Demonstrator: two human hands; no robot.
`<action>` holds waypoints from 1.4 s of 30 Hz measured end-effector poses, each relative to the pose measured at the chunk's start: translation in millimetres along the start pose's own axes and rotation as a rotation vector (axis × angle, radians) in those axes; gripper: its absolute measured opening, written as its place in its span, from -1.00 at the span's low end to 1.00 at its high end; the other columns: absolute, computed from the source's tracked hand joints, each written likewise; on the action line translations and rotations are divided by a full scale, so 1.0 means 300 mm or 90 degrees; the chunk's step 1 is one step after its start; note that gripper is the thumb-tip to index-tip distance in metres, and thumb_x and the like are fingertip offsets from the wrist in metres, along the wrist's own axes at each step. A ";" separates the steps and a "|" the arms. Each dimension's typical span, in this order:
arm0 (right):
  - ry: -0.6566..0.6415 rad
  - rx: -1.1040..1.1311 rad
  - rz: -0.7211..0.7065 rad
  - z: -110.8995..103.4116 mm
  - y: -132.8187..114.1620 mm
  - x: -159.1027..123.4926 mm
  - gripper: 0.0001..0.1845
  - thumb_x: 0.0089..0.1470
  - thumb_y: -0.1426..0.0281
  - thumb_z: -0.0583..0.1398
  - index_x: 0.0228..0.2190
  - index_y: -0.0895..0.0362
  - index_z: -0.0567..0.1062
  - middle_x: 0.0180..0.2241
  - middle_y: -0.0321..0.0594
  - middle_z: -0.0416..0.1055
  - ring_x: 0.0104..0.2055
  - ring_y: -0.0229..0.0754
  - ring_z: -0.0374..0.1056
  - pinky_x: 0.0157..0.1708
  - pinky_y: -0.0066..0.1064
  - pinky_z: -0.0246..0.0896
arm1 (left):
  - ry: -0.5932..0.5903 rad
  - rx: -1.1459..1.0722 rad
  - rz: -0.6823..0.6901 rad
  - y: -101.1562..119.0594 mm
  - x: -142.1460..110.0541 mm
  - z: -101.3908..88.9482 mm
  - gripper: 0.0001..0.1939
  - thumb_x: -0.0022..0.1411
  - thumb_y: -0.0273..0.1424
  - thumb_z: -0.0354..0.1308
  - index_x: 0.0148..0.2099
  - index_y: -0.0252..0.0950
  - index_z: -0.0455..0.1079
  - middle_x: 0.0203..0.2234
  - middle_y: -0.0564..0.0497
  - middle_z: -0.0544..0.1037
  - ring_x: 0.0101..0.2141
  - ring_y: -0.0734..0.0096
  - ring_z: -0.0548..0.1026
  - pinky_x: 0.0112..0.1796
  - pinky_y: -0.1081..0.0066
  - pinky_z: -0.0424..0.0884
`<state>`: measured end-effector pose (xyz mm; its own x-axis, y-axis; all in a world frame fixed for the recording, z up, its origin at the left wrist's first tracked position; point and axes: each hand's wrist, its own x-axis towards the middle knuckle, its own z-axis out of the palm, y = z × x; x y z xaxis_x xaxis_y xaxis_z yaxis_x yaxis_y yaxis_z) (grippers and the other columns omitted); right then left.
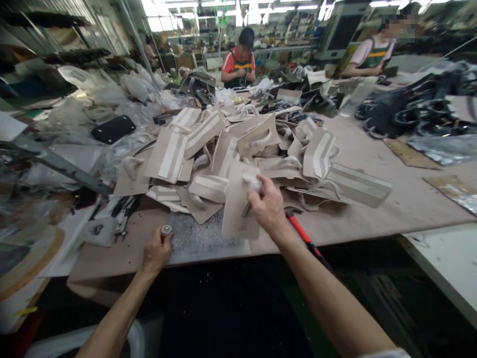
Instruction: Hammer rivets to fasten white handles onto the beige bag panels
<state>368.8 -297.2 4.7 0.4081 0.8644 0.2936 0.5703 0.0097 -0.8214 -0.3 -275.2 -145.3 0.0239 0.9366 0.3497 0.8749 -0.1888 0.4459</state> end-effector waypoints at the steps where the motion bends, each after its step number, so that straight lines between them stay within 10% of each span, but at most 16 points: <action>1: -0.035 -0.024 0.000 0.004 -0.006 -0.102 -0.40 0.09 0.25 0.16 0.14 0.19 0.32 -0.38 -0.18 0.44 -0.41 -0.16 0.35 -0.32 -0.30 0.31 | -0.003 0.005 0.000 -0.007 -0.003 -0.012 -0.69 0.27 -0.30 0.05 0.00 -0.33 0.36 -0.21 -0.19 0.56 -0.23 0.12 0.54 -0.23 0.27 0.41; 7: -0.325 -0.133 0.081 0.143 0.083 -0.497 -0.39 0.18 0.32 0.01 0.22 0.31 0.23 -0.26 0.04 0.51 -0.27 0.02 0.45 -0.20 -0.17 0.32 | 0.060 -0.112 -0.073 0.112 0.038 -0.114 -0.65 0.16 -0.27 0.20 -0.02 -0.30 0.42 -0.19 -0.15 0.59 -0.14 0.11 0.54 -0.08 0.21 0.40; 11: -0.358 -0.176 0.101 0.172 0.111 -0.507 -0.39 0.20 0.32 -0.01 0.23 0.34 0.20 -0.14 0.13 0.50 -0.13 0.08 0.45 -0.09 -0.15 0.28 | -0.030 -0.516 -0.203 0.335 0.088 -0.096 -0.56 0.10 -0.26 0.29 0.00 -0.30 0.38 -0.21 -0.09 0.61 -0.21 0.28 0.58 -0.11 0.31 0.46; 18: -0.423 -0.235 0.068 0.148 0.093 -0.442 -0.44 0.17 0.39 -0.03 0.17 0.28 0.28 -0.22 0.07 0.53 -0.17 0.04 0.47 -0.14 -0.23 0.24 | -0.285 -0.876 -0.221 0.594 0.111 0.146 -0.56 -0.01 -0.30 0.39 -0.09 -0.31 0.40 -0.24 -0.07 0.62 -0.28 0.32 0.60 -0.13 0.29 0.49; 24: -0.410 -0.215 0.086 0.150 0.097 -0.442 -0.46 0.15 0.38 -0.01 0.15 0.25 0.31 -0.16 0.06 0.52 -0.14 0.02 0.46 -0.14 -0.28 0.20 | -0.325 -0.873 -0.226 0.603 0.091 0.257 -0.55 0.01 -0.26 0.39 -0.09 -0.31 0.36 -0.29 -0.06 0.62 -0.29 0.31 0.61 -0.17 0.29 0.50; 34: -0.451 -0.204 0.021 0.131 0.124 -0.405 -0.47 0.06 0.44 0.02 0.08 0.23 0.37 -0.33 -0.04 0.52 -0.29 -0.05 0.42 -0.25 -0.32 0.16 | -0.367 -0.790 -0.131 0.591 0.079 0.273 -0.62 0.07 -0.24 0.34 -0.12 -0.29 0.36 -0.29 -0.04 0.61 -0.26 0.32 0.59 -0.21 0.38 0.47; 42: -0.326 0.021 0.094 0.050 0.166 -0.425 -0.49 0.26 0.19 0.02 0.13 0.19 0.32 -0.36 -0.21 0.45 -0.34 -0.18 0.37 -0.27 -0.37 0.22 | -0.389 -0.736 -0.094 0.585 0.087 0.271 -0.62 0.09 -0.21 0.31 -0.11 -0.28 0.35 -0.30 -0.04 0.61 -0.26 0.32 0.58 -0.17 0.35 0.46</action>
<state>334.3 -399.4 -80.9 0.0779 0.9924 -0.0951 0.5074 -0.1216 -0.8531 193.2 -259.8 -124.8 0.4450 0.8940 -0.0529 -0.0205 0.0692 0.9974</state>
